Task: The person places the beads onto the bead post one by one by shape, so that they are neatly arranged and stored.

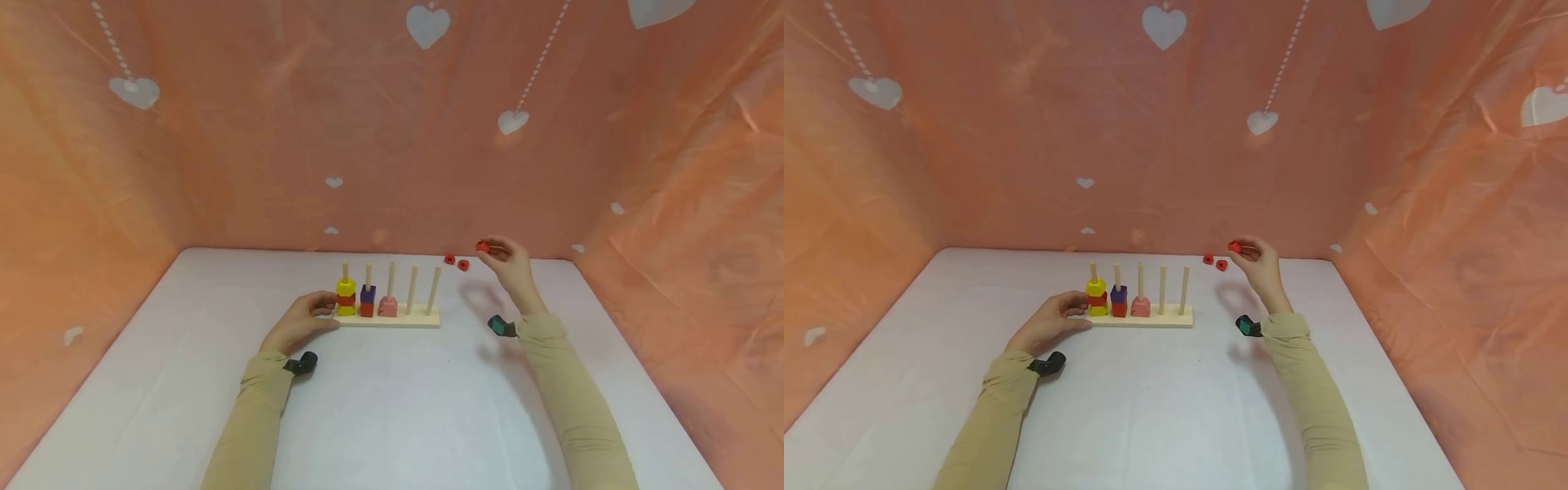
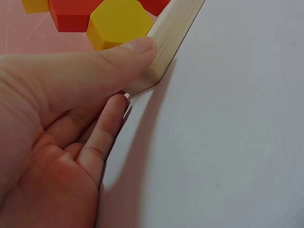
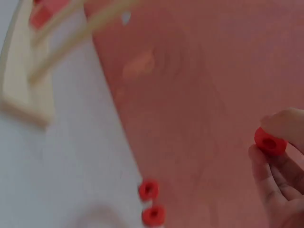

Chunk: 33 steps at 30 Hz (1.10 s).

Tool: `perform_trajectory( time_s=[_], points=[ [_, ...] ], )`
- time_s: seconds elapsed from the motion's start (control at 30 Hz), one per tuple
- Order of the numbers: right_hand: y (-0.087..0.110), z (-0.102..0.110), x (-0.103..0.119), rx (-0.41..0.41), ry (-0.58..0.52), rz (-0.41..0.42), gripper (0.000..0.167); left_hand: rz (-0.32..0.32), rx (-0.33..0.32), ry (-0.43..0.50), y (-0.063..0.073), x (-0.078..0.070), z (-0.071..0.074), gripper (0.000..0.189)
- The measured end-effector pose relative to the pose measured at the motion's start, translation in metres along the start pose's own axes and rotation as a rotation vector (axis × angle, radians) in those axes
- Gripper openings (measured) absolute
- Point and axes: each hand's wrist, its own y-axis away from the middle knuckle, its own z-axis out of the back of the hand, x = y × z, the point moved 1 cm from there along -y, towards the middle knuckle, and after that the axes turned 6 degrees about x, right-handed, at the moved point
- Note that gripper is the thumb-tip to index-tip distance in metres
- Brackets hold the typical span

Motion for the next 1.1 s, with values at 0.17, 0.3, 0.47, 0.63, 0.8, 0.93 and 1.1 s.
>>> perform_trajectory(
  time_s=[0.17,0.3,0.47,0.63,0.8,0.93,1.1],
  points=[
    [-0.002,-0.024,0.018,0.036,-0.030,0.056,0.036,-0.003,0.003,0.009,0.001,-0.001,0.001,0.063],
    [0.001,-0.046,0.036,0.075,-0.078,0.144,0.034,0.004,0.003,0.010,0.002,-0.003,0.001,0.064],
    [0.011,-0.072,0.059,0.138,-0.055,0.248,0.031,-0.001,0.006,0.000,0.002,-0.003,0.001,0.063],
    [0.020,-0.090,0.068,0.167,-0.012,0.281,0.029,-0.009,0.007,0.004,0.002,-0.003,0.001,0.062],
    [0.023,-0.100,0.064,0.182,-0.013,0.273,0.027,-0.007,0.010,0.011,0.001,-0.002,0.001,0.062],
    [0.023,-0.105,0.061,0.179,0.003,0.265,0.026,-0.004,0.006,0.006,0.000,-0.002,0.000,0.061],
    [0.020,-0.107,0.047,0.163,-0.030,0.184,0.028,0.021,-0.003,0.009,0.001,-0.002,0.000,0.061]
  ],
)
